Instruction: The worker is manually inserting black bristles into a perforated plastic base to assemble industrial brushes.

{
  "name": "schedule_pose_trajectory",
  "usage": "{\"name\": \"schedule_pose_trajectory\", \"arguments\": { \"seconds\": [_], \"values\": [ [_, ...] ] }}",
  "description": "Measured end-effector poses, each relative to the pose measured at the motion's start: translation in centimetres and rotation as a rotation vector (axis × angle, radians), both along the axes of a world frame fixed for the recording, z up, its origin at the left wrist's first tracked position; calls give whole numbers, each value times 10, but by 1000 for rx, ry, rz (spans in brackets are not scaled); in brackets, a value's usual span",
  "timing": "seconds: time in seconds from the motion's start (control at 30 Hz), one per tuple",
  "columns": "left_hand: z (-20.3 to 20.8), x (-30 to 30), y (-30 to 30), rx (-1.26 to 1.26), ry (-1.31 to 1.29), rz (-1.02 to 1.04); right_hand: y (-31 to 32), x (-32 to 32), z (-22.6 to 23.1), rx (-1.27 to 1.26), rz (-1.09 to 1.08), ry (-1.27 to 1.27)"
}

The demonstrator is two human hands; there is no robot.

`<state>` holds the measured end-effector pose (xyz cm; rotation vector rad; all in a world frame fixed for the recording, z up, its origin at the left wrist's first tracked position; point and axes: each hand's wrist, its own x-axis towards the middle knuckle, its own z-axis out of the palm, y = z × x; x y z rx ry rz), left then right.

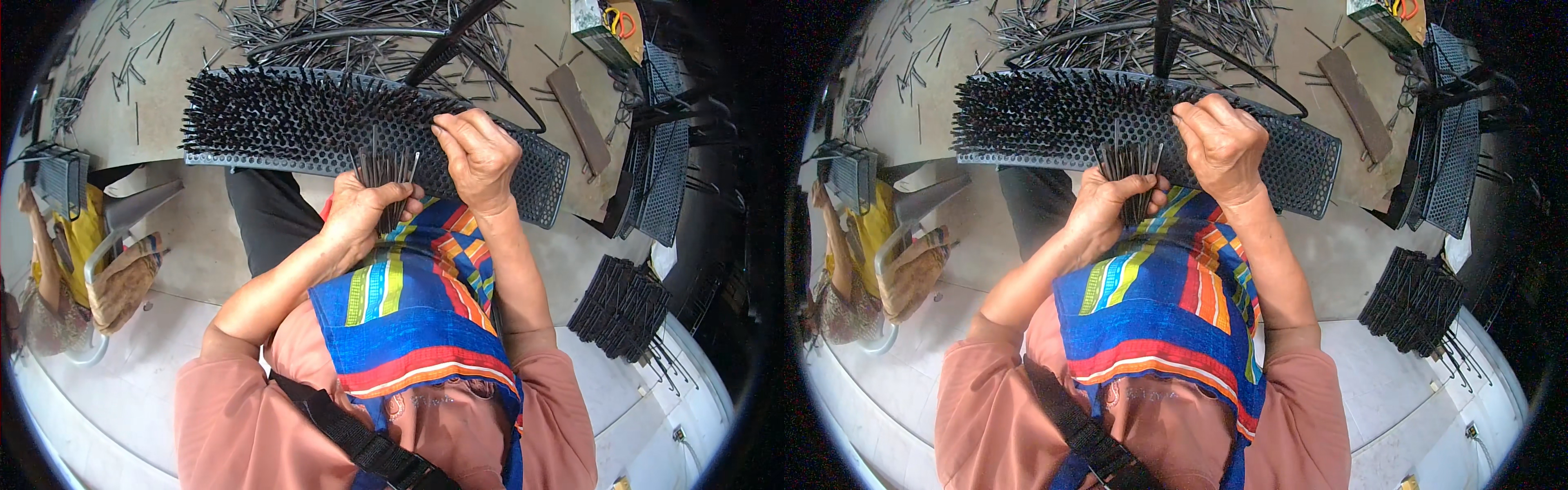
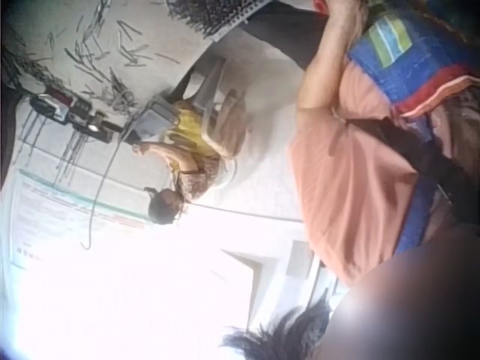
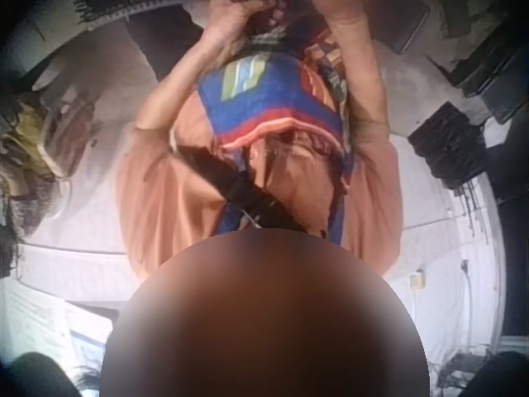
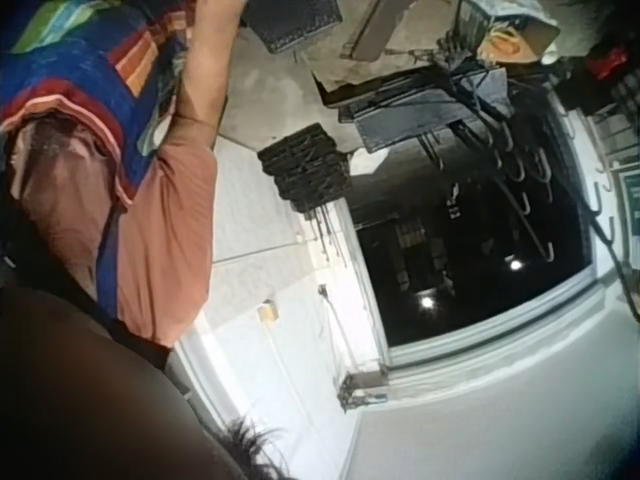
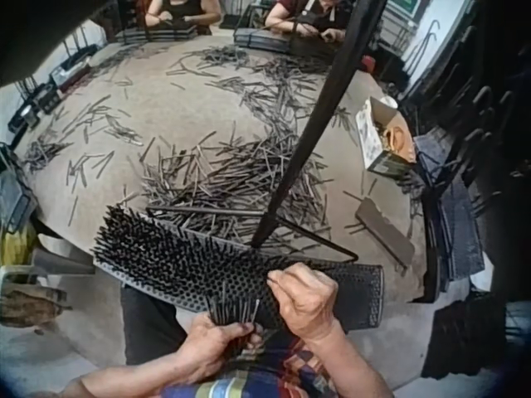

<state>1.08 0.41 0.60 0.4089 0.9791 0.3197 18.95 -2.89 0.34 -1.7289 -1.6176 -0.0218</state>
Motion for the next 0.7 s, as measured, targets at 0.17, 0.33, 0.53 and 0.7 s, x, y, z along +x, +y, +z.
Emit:
{"name": "schedule_pose_trajectory", "arguments": {
  "seconds": [0.17,0.33,0.53,0.7],
  "values": [
    [0,3,0,-9,8,3,-1,-1,-1,-9,-4,-58],
    [-4,2,-2,3,-6,-11,1,2,1,-22,40,-68],
    [-3,1,-5,12,-30,-6,-12,-7,-1,-25,-74,92],
    [0,1,-6,86,-89,-90,-33,-22,1,-512,-21,1401]
  ]
}}
